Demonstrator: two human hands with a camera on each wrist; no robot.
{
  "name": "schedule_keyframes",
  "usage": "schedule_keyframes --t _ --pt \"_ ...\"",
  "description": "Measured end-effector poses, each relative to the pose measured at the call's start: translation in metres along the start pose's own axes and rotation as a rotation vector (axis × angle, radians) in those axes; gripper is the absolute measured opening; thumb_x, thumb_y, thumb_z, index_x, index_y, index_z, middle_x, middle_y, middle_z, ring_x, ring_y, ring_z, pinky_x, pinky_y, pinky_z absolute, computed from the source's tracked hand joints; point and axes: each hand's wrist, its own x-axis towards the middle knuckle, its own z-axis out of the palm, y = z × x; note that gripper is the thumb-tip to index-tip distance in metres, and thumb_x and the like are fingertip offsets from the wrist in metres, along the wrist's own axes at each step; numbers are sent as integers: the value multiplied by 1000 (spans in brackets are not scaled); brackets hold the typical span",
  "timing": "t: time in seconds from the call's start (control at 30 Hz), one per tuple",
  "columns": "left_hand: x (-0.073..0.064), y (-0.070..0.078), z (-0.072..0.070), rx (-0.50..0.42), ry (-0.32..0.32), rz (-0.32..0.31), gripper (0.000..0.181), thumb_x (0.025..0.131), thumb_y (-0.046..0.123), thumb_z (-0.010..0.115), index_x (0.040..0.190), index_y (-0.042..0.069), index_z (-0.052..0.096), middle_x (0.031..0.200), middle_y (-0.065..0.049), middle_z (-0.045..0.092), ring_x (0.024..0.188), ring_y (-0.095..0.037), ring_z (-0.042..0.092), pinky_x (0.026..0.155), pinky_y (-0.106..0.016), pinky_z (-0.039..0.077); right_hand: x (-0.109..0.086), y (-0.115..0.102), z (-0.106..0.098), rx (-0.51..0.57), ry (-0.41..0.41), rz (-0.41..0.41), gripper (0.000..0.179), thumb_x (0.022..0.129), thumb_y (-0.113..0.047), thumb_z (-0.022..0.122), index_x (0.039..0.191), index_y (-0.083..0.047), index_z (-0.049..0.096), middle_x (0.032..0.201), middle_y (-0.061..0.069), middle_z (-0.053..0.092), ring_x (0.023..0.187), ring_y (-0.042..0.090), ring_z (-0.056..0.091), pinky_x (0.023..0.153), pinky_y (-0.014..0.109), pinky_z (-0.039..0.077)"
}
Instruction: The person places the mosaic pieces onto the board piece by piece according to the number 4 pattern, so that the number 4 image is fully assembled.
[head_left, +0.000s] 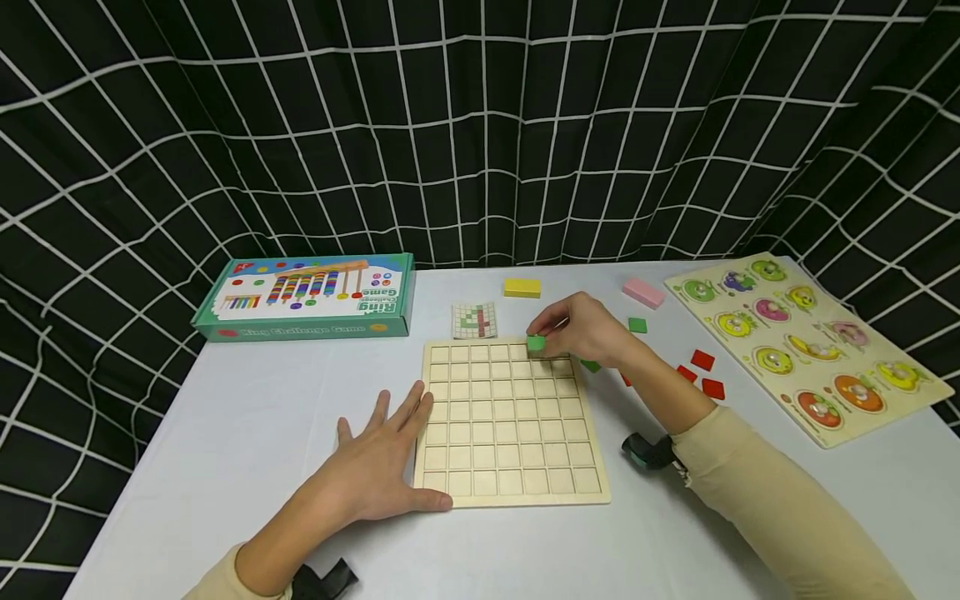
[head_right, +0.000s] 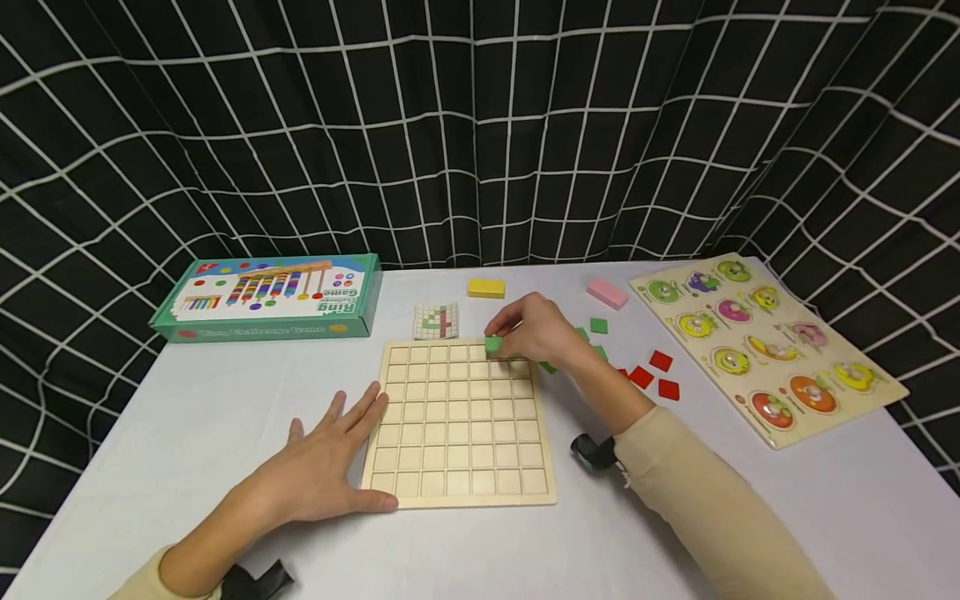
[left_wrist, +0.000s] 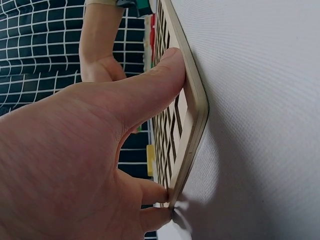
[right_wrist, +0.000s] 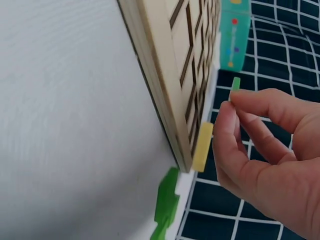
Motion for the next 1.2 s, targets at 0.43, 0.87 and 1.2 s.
schedule_keyframes --t 0.43,0.87,1.2 --pt "1 0 -1 -11 5 0 129 71 75 81 168 15 22 177 -1 11 158 -50 15 100 -93 17 12 -6 17 -3 -27 9 35 72 9 74 104 -4 81 101 11 75 90 21 62 73 28 52" --pt "-2 0 0 -3 -1 -8 129 70 77 80 168 15 23 177 0 11 158 -49 17 100 -92 19 14 -10 26 -54 -22 44 32 71 8 77 99 -7 82 93 7 72 88 20 60 71 28 51" --pt "-1 1 -1 7 2 -5 128 71 77 79 168 16 22 177 1 11 158 -49 17 100 -92 20 14 -13 27 -86 -11 32 32 73 11 76 101 -4 82 95 10 73 88 20 59 70 27 50"
